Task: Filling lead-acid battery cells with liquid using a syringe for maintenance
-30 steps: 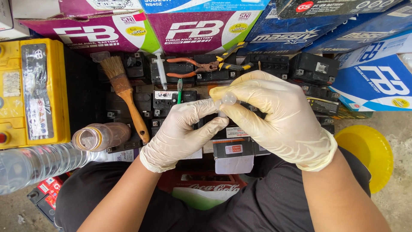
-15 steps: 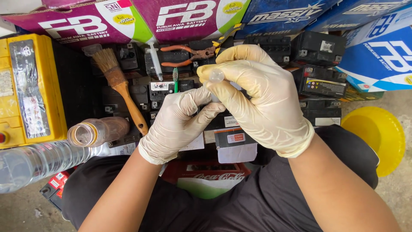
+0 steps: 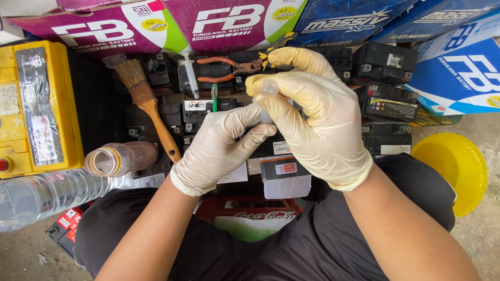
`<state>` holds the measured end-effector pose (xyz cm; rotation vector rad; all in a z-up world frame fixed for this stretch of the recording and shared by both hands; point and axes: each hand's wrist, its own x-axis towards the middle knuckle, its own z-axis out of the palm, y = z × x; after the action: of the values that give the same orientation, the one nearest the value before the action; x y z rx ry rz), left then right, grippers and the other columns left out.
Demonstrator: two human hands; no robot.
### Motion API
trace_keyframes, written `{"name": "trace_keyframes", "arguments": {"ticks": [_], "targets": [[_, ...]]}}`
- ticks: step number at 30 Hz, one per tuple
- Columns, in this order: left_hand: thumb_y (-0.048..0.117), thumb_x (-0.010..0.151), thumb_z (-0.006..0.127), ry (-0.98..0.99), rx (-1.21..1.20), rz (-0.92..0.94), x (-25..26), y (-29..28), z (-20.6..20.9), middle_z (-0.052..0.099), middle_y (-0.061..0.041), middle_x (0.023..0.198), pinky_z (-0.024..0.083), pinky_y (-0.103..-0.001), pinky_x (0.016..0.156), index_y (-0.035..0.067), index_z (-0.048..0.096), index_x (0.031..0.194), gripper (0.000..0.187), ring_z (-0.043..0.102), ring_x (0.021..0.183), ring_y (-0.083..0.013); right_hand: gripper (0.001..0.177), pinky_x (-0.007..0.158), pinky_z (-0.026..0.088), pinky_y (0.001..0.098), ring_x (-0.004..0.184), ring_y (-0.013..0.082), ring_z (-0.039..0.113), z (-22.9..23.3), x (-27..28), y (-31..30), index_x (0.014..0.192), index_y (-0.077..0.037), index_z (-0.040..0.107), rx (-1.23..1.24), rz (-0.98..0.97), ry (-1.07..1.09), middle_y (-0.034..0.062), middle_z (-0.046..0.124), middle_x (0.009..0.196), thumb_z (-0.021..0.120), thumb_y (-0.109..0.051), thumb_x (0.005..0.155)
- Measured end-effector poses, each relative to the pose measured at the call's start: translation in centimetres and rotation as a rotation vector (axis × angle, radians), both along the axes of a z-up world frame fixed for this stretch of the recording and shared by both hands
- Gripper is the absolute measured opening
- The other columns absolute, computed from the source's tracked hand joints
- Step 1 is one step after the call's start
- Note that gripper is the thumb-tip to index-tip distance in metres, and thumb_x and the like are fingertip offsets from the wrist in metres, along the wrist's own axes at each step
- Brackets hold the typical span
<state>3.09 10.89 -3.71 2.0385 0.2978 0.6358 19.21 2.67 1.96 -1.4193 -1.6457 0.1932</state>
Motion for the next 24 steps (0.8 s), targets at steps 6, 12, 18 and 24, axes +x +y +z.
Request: {"name": "trace_keyframes", "arguments": {"ticks": [6, 12, 18, 24], "targets": [[0.02, 0.107, 0.058, -0.013, -0.004, 0.007, 0.06, 0.04, -0.08, 0.072, -0.006, 0.096, 0.053, -0.032, 0.077, 0.008, 0.066, 0.118, 0.018, 0.067, 0.077, -0.0195, 0.023, 0.106, 0.054, 0.0475, 0.117, 0.0406, 0.066, 0.19, -0.29, 0.09, 0.112, 0.009, 0.072, 0.01, -0.023, 0.007, 0.0159, 0.074, 0.108, 0.057, -0.008, 0.108], [0.025, 0.107, 0.057, 0.028, 0.016, -0.001, -0.06, -0.06, -0.47, 0.074, -0.008, 0.103, 0.053, -0.032, 0.079, 0.008, 0.064, 0.126, 0.026, 0.073, 0.085, -0.0224, 0.02, 0.104, 0.057, 0.0462, 0.113, 0.0376, 0.068, 0.06, -0.66, -0.08, 0.11, 0.006, 0.069, 0.038, -0.03, 0.047, 0.016, 0.075, 0.109, 0.056, -0.009, 0.109], [0.022, 0.107, 0.057, 0.013, -0.003, -0.028, -0.13, 0.22, 0.32, 0.072, -0.006, 0.097, 0.052, -0.032, 0.079, 0.009, 0.065, 0.118, 0.019, 0.069, 0.081, -0.0207, 0.021, 0.092, 0.059, 0.0434, 0.102, 0.0344, 0.071, 0.69, -0.71, -0.02, 0.103, 0.007, 0.071, 0.046, -0.017, -0.006, 0.0183, 0.076, 0.105, 0.057, -0.008, 0.108], [0.018, 0.107, 0.058, -0.015, -0.096, -0.053, -0.37, 0.43, -0.24, 0.066, -0.002, 0.091, 0.051, -0.029, 0.079, 0.007, 0.066, 0.112, 0.015, 0.057, 0.08, -0.0126, 0.018, 0.091, 0.059, 0.0417, 0.1, 0.0317, 0.071, 0.5, -0.72, 0.11, 0.106, 0.005, 0.071, 0.035, 0.01, 0.008, 0.0173, 0.076, 0.108, 0.06, -0.009, 0.107]]}}
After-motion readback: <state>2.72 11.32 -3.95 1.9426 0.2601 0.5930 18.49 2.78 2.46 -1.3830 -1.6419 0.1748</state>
